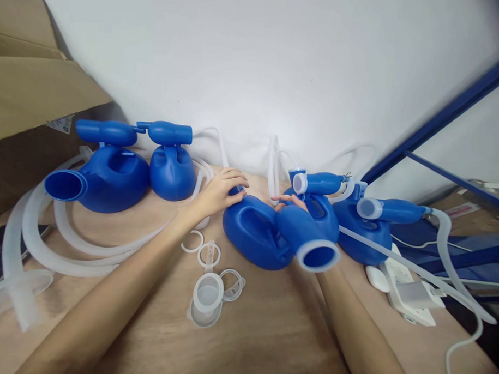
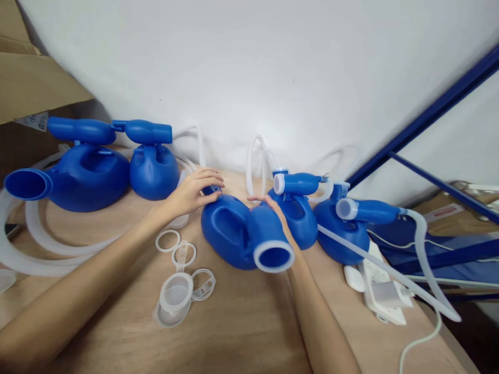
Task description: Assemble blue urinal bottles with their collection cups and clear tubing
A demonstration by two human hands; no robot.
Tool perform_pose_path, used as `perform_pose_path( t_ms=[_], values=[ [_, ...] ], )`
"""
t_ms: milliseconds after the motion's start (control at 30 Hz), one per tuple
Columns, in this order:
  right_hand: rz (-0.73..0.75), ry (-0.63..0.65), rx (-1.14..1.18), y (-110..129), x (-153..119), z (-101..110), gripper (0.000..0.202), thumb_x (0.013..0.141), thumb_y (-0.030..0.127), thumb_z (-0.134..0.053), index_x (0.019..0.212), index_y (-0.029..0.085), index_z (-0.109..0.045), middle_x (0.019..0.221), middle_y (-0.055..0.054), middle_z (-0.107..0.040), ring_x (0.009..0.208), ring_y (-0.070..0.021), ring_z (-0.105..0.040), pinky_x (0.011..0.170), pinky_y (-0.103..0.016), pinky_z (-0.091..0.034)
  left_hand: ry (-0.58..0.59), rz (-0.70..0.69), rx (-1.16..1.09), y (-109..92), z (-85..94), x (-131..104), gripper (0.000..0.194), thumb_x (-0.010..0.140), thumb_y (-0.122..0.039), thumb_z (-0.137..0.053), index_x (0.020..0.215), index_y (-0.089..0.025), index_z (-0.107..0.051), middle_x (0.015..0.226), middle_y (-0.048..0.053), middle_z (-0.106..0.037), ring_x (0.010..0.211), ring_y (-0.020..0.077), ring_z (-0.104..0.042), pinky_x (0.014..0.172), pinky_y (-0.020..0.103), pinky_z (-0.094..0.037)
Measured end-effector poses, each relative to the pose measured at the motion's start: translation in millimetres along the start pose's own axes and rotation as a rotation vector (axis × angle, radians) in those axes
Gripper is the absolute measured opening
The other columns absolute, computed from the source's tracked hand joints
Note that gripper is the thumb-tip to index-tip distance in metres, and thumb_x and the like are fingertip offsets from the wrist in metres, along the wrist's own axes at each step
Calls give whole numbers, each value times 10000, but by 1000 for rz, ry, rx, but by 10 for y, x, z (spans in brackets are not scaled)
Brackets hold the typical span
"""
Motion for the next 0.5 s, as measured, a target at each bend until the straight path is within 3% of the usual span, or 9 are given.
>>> perform_pose_path(
  t_ms=[100,267,400,500],
  values=[
    [44,-12,-87,80,-54,-45,330,822,576,-806,927,263,-796,889,-23,-764,851,-229,-698,805,-369,-571,5,-2,14,14,-23,-13,172,997,-279,-608,1046,-197,-750,1158,116,-770,1206,292,-667,1112,493,-496],
    [191,-158,-199,331,-104,35,369,863,609,-762,1000,266,-765,964,-30,-779,962,-253,-723,932,-441,-574,-8,5,68,31,-31,-32,175,1005,-287,-597,1034,-201,-747,1139,112,-764,1205,296,-645,1102,489,-490],
    [458,-301,-366,1016,-456,-38,237,937,516,-707,1011,299,-765,1065,-47,-766,1066,-294,-706,1042,-546,-551,-9,-23,36,30,-29,-29,165,1014,-278,-593,1038,-201,-737,1147,105,-767,1206,283,-658,1118,474,-487],
    [510,-227,-410,1393,-943,-377,159,966,486,-663,956,398,-795,1069,-52,-772,1104,-341,-718,1049,-622,-571,-29,-27,33,53,-9,-36,179,1023,-285,-593,1069,-189,-736,1169,113,-768,1204,282,-665,1121,468,-489]
  ],
)
Point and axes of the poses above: each hand's wrist, its own x-axis towards the middle knuckle, its own z-axis out of the back of the hand, y = z × x, the point moved 10 cm from there along x, towards the middle knuckle
